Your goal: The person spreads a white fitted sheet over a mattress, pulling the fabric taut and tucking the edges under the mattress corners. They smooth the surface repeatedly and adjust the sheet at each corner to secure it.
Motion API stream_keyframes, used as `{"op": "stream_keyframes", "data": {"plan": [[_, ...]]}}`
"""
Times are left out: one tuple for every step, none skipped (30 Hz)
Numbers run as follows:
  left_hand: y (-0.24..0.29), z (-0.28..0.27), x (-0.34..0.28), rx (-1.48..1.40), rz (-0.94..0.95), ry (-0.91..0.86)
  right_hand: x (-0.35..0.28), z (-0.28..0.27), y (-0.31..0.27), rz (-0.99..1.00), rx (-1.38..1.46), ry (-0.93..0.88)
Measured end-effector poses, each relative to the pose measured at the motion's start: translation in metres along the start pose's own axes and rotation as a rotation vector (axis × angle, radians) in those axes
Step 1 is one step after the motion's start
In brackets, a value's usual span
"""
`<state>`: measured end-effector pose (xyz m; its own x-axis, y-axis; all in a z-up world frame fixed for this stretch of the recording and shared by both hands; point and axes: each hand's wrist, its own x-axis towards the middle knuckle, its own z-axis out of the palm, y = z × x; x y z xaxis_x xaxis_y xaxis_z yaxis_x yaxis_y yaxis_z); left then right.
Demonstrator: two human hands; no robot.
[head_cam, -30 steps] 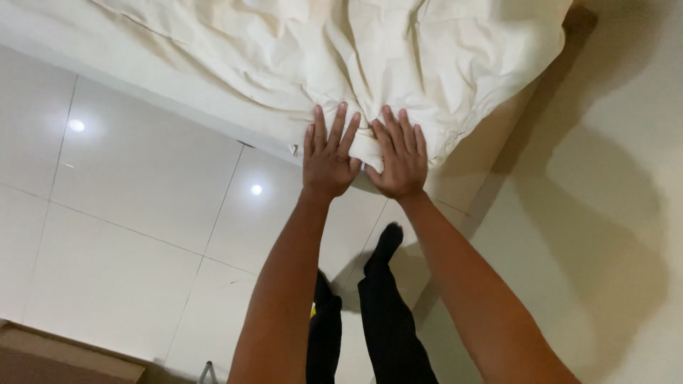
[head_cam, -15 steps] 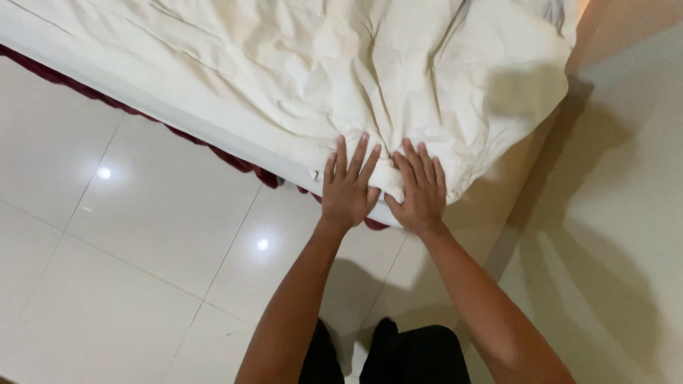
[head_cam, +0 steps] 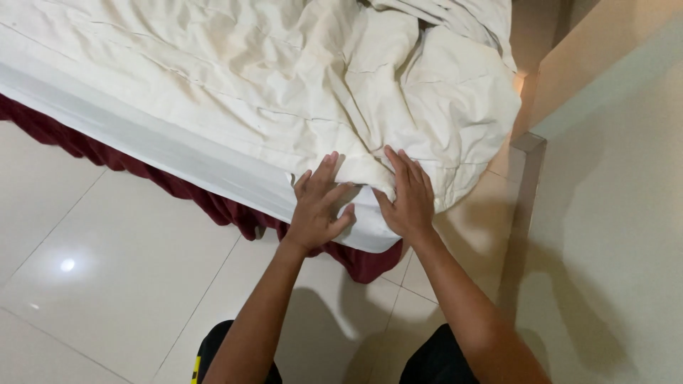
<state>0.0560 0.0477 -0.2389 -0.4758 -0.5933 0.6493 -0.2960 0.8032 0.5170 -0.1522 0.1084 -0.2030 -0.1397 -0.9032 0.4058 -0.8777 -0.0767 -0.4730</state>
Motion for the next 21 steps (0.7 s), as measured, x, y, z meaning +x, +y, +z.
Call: {"op": "stream_keyframes", "data": {"plan": [[-0.004, 0.001, -0.003, 0.009, 0.018, 0.013, -0.003, 0.005, 0.005, -0.015, -0.002, 0.019], [-0.008, 0.001, -0.005, 0.069, 0.045, -0.034, -0.005, 0.009, 0.009, -0.013, -0.022, 0.041], [-0.010, 0.003, -0.005, 0.121, 0.079, -0.086, -0.009, 0.011, 0.015, -0.001, -0.048, 0.069], [-0.009, 0.001, 0.000, 0.122, 0.104, -0.078, -0.006, 0.009, 0.011, -0.005, -0.055, 0.094], [-0.006, 0.001, 0.000, 0.152, 0.090, -0.053, -0.007, 0.007, 0.007, 0.008, -0.009, 0.100], [-0.003, -0.001, 0.000, 0.183, 0.076, -0.028, -0.008, 0.005, 0.002, 0.021, 0.038, 0.106], [0.000, -0.005, 0.000, 0.185, 0.080, -0.017, -0.009, 0.007, 0.002, 0.011, 0.034, 0.111], [0.004, -0.009, 0.001, 0.186, 0.086, 0.001, -0.009, 0.008, 0.003, 0.020, 0.041, 0.126], [0.008, -0.014, 0.003, 0.186, 0.089, 0.012, -0.008, 0.008, 0.002, 0.036, 0.050, 0.139], [0.009, -0.021, 0.001, 0.188, 0.091, 0.016, -0.012, 0.009, 0.002, 0.031, 0.050, 0.141], [0.009, -0.029, 0.004, 0.244, 0.092, 0.014, -0.011, 0.009, 0.001, 0.019, -0.001, 0.153], [0.010, -0.037, 0.008, 0.299, 0.093, 0.012, -0.010, 0.008, 0.001, 0.006, -0.052, 0.165], [0.007, -0.044, 0.011, 0.304, 0.102, 0.020, -0.008, 0.009, 0.002, -0.002, -0.052, 0.176], [0.004, -0.051, 0.014, 0.351, 0.091, -0.044, -0.006, 0.011, 0.004, -0.013, -0.083, 0.171], [0.001, -0.058, 0.013, 0.397, 0.074, -0.114, -0.008, 0.014, 0.006, -0.018, -0.112, 0.159], [-0.006, -0.057, 0.013, 0.400, 0.077, -0.113, -0.006, 0.012, 0.007, -0.020, -0.110, 0.163], [-0.014, -0.057, 0.011, 0.512, 0.116, -0.070, -0.006, 0.013, 0.007, -0.022, -0.127, 0.167], [-0.022, -0.056, 0.007, 0.622, 0.156, -0.027, -0.007, 0.015, 0.008, -0.024, -0.144, 0.171], [-0.023, -0.056, 0.007, 0.626, 0.157, -0.026, -0.005, 0.014, 0.006, -0.026, -0.142, 0.173], [-0.024, -0.055, 0.007, 0.610, 0.147, -0.028, -0.004, 0.012, 0.004, -0.011, -0.145, 0.163], [-0.025, -0.055, 0.005, 0.595, 0.133, -0.031, -0.004, 0.011, 0.002, 0.002, -0.146, 0.149]]}}
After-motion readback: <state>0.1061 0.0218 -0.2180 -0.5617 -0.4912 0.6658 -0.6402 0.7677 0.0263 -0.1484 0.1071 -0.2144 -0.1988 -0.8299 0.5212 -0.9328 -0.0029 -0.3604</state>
